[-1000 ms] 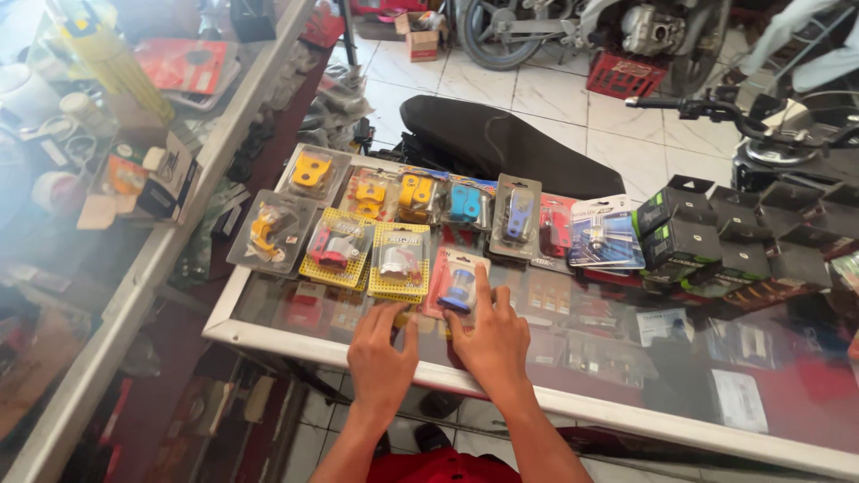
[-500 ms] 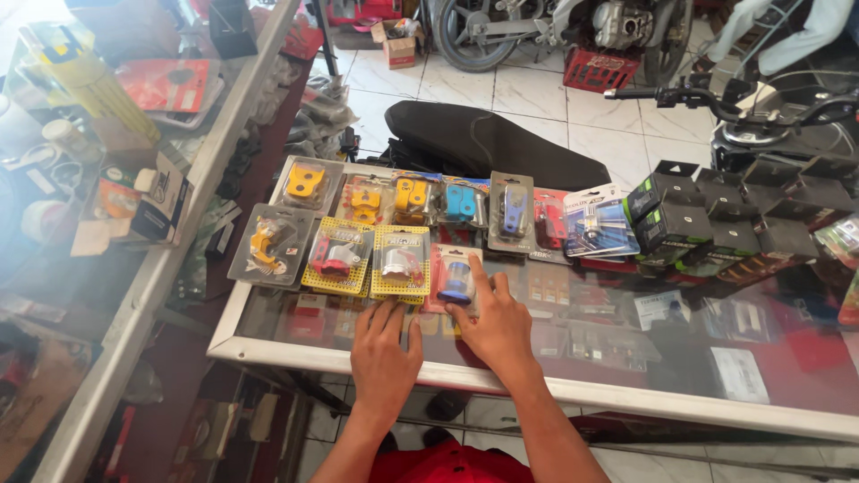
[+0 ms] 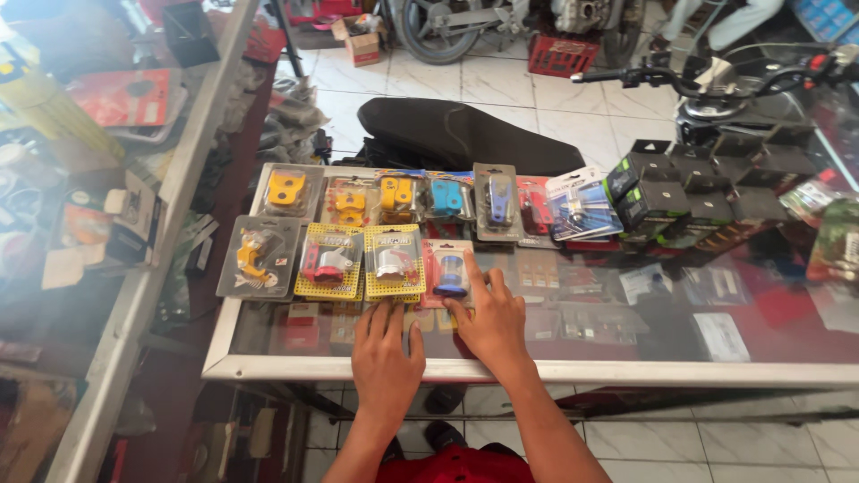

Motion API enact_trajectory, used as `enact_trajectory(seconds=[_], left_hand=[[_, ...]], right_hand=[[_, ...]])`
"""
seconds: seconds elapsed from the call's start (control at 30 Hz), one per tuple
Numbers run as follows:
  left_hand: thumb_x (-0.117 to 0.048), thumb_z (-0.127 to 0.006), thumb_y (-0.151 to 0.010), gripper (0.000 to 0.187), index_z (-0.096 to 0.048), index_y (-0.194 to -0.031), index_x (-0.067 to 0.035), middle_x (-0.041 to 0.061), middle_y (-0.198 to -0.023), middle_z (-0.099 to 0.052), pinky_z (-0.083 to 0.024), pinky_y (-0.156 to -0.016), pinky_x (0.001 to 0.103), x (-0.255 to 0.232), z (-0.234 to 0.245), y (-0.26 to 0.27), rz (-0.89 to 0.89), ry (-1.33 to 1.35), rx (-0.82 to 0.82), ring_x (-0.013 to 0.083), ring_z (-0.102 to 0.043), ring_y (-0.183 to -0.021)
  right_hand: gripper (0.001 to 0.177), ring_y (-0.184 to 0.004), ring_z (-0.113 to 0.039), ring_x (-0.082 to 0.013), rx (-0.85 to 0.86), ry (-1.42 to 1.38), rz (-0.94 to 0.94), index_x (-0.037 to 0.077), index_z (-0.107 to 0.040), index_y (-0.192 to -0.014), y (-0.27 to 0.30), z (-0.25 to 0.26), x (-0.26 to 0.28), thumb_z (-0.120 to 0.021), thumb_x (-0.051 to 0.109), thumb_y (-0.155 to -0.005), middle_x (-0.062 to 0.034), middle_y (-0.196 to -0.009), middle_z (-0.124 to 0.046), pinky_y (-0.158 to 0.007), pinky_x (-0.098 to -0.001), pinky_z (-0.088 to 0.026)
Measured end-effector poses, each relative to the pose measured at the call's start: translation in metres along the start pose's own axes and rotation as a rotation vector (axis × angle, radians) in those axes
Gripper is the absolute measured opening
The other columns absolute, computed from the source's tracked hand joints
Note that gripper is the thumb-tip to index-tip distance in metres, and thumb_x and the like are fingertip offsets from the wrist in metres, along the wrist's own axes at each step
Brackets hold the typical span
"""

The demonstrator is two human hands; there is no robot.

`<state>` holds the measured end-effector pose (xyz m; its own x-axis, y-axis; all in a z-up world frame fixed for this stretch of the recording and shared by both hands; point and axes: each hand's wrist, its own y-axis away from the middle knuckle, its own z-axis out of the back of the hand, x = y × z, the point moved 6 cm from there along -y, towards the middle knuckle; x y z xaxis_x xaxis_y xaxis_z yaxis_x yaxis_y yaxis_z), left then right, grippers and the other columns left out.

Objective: The person picks up several packaged motorcycle parts from a display shelf and places them onto a glass display counter.

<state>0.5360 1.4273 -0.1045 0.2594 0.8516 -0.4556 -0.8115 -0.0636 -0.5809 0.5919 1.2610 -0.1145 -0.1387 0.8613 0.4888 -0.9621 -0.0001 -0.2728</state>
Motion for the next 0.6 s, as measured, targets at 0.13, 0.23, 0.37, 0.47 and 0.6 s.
enact_trajectory(seconds=[0.13,0.23,0.37,0.47,0.6], left_hand=[[-0.014,-0.073,-0.082,0.041,-0.068,-0.117,0.006,0.021,-0.122,-0.064,-0.048,-0.100,0.045,-0.001,0.004,-0.003,0.004,0.024,0.023,0.0381,-0.058,-0.117],[-0.016,-0.074,-0.082,0.043,-0.065,-0.118,0.006,0.023,-0.121,-0.062,-0.048,-0.098,0.046,0.001,0.004,-0.002,0.028,0.063,0.064,0.0395,-0.057,-0.115],[-0.016,-0.075,-0.082,0.046,-0.063,-0.121,0.006,0.023,-0.120,-0.062,-0.047,-0.100,0.047,0.003,0.005,-0.002,0.011,0.093,0.066,0.0405,-0.056,-0.116],[-0.016,-0.075,-0.082,0.047,-0.063,-0.123,0.006,0.022,-0.121,-0.061,-0.046,-0.102,0.047,0.004,0.005,-0.001,0.017,0.113,0.076,0.0406,-0.056,-0.118],[-0.016,-0.075,-0.080,0.050,-0.063,-0.123,0.006,0.024,-0.122,-0.060,-0.046,-0.101,0.048,0.004,0.007,-0.001,0.014,0.108,0.085,0.0426,-0.055,-0.118]], right_hand=[[0.084,-0.096,-0.064,-0.0311,-0.035,0.021,-0.017,0.022,-0.041,-0.155,0.001,0.001,0.004,-0.081,0.035,-0.081,-0.0111,-0.107,-0.058,-0.075,-0.0468,-0.041],[0.083,-0.097,-0.063,-0.0317,-0.093,0.003,0.024,0.019,-0.043,-0.154,0.005,0.004,0.007,-0.080,0.034,-0.081,-0.0118,-0.108,-0.058,-0.075,-0.0459,-0.042],[0.068,-0.093,-0.060,-0.0305,-0.300,-0.066,0.132,0.014,-0.055,-0.147,0.016,0.017,0.023,-0.078,0.029,-0.085,-0.0134,-0.113,-0.057,-0.080,-0.0435,-0.045],[0.045,-0.096,-0.059,-0.0275,-0.301,-0.007,0.234,0.015,-0.068,-0.129,0.026,0.004,0.049,-0.078,0.023,-0.086,-0.0096,-0.108,-0.057,-0.083,-0.0433,-0.045],[0.046,-0.101,-0.058,-0.0296,-0.301,-0.006,0.246,0.007,-0.068,-0.128,0.023,0.001,0.055,-0.078,0.021,-0.085,-0.0110,-0.108,-0.057,-0.083,-0.0441,-0.043]])
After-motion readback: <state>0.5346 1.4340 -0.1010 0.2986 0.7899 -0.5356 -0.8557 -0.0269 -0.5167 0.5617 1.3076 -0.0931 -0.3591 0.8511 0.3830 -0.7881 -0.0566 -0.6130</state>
